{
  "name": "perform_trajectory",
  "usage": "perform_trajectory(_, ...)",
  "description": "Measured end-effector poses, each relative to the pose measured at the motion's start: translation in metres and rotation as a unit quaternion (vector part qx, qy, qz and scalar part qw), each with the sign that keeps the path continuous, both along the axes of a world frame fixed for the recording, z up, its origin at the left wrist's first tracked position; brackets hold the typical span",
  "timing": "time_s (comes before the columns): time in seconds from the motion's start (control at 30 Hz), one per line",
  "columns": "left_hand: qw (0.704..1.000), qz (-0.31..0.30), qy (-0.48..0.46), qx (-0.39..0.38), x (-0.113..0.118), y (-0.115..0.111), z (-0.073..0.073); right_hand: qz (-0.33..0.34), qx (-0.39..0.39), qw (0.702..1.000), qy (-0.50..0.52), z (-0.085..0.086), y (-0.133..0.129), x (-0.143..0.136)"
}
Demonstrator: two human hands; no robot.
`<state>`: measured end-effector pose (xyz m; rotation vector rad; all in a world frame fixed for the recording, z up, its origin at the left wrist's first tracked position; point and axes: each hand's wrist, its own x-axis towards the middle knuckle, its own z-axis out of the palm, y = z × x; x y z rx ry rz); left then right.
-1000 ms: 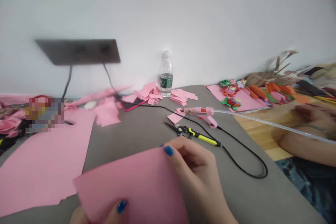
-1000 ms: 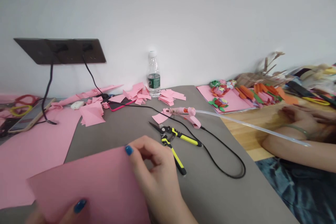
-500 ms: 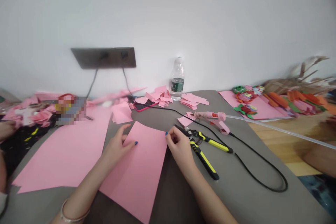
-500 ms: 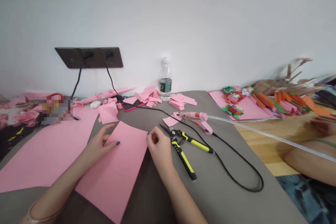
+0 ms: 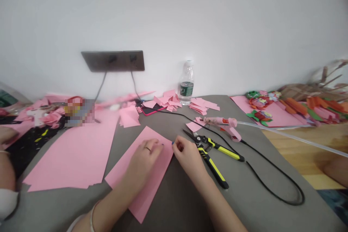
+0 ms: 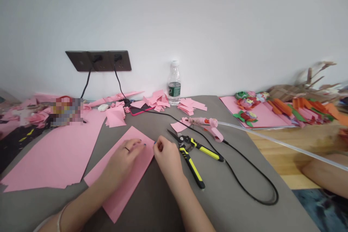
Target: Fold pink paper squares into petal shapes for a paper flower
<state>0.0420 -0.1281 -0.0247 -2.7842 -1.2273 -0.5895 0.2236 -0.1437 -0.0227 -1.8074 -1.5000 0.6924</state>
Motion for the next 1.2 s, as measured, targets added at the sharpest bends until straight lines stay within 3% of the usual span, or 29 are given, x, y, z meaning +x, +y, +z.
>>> perform_trajectory(0.07,0.999,-0.037,0.002,-0.023,0.012,-0.008,-0.005,0.000,0.001,1.000,-0.009,0.000,-0.001,0.000)
perform_trajectory(0.23,0.999,-0.018,-0.021,-0.019,0.024,-0.012,-0.011,0.010,0.001,0.999,-0.033,-0.001,-0.001,0.001)
perform_trajectory(0.43,0.999,0.019,-0.013,-0.031,0.021,-0.011,-0.019,0.006,-0.004,0.999,-0.044,-0.003,-0.001,0.001)
perform_trajectory(0.63,0.995,0.062,-0.016,-0.083,0.014,-0.004,-0.014,0.005,-0.006,0.999,-0.037,-0.004,-0.002,0.002)
perform_trajectory(0.83,0.993,0.104,-0.021,-0.051,0.015,0.012,-0.014,0.004,-0.007,1.000,-0.026,-0.003,-0.003,0.002)
perform_trajectory(1.03,0.993,0.114,-0.023,-0.032,0.014,0.011,-0.019,0.006,-0.003,1.000,-0.025,-0.002,-0.002,0.002)
perform_trajectory(1.2,0.993,0.114,-0.006,-0.036,0.011,0.013,-0.015,0.003,0.003,1.000,-0.020,-0.003,-0.002,0.002)
